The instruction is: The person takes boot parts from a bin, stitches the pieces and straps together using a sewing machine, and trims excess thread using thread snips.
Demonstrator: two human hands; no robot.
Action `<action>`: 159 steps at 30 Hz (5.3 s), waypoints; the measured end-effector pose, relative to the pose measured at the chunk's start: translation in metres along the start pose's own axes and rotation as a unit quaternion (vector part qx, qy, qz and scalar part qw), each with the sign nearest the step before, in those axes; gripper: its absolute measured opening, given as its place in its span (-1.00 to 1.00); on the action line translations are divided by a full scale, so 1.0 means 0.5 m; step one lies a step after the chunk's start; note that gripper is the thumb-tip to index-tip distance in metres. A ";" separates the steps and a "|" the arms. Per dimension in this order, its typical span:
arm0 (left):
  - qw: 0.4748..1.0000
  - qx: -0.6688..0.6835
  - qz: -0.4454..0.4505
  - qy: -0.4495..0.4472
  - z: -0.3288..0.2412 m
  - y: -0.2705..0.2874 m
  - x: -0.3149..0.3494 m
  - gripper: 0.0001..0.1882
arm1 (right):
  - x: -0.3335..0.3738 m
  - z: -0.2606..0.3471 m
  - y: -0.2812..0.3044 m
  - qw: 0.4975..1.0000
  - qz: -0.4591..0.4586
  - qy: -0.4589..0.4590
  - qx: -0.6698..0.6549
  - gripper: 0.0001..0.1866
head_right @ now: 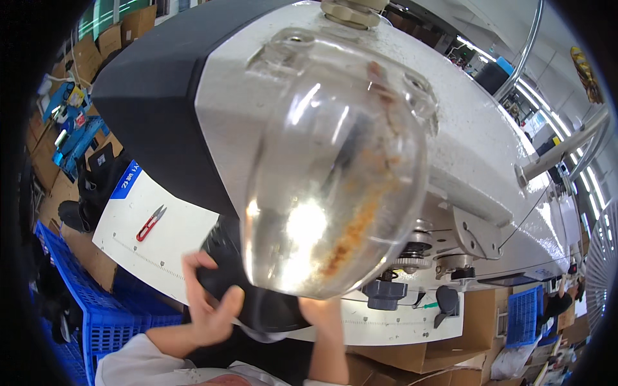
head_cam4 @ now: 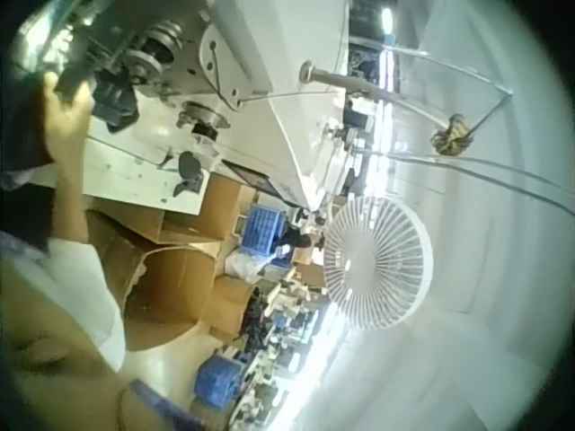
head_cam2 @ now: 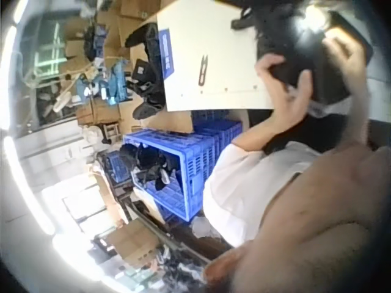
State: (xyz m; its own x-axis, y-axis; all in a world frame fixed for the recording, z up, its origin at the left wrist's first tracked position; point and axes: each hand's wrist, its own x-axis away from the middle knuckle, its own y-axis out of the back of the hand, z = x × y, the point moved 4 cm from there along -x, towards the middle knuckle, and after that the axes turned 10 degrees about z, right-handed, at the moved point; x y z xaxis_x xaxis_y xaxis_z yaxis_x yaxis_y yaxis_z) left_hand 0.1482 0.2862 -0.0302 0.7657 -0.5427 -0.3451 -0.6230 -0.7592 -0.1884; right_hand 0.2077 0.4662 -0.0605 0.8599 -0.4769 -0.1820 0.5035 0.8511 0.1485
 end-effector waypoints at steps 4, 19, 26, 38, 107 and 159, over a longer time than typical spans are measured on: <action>0.994 -0.106 -0.023 0.012 0.058 -0.047 0.049 -0.49 | -0.010 -0.031 0.064 0.997 0.057 -0.041 0.032 -0.96; 0.995 -0.063 0.031 -0.072 0.032 -0.025 -0.001 -0.51 | -0.009 -0.007 0.030 0.991 -0.002 0.015 0.135 -0.96; 0.975 -0.178 0.077 -0.110 -0.015 -0.005 -0.044 -0.54 | -0.007 -0.010 0.023 0.995 -0.019 0.018 0.093 -0.96; 0.992 -0.055 0.098 -0.063 -0.031 0.031 -0.104 -0.62 | -0.004 0.031 -0.029 0.999 -0.038 0.017 0.028 -0.91; 0.875 -0.352 0.330 0.051 0.101 0.192 -0.389 -0.64 | -0.012 0.049 -0.164 0.985 -0.086 -0.013 -0.152 -0.74; 0.946 -0.309 0.051 -0.083 -0.075 0.102 -0.164 -0.48 | 0.049 -0.029 -0.088 0.991 0.028 -0.096 -0.086 -0.48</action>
State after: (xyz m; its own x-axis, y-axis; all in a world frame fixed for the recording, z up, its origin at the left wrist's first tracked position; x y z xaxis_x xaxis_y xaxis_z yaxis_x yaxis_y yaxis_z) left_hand 0.0597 0.2782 0.0230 0.6389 -0.5994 -0.4823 -0.4411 -0.7990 0.4087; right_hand 0.2051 0.4202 -0.0854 0.8942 -0.4476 0.0124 0.4477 0.8940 -0.0187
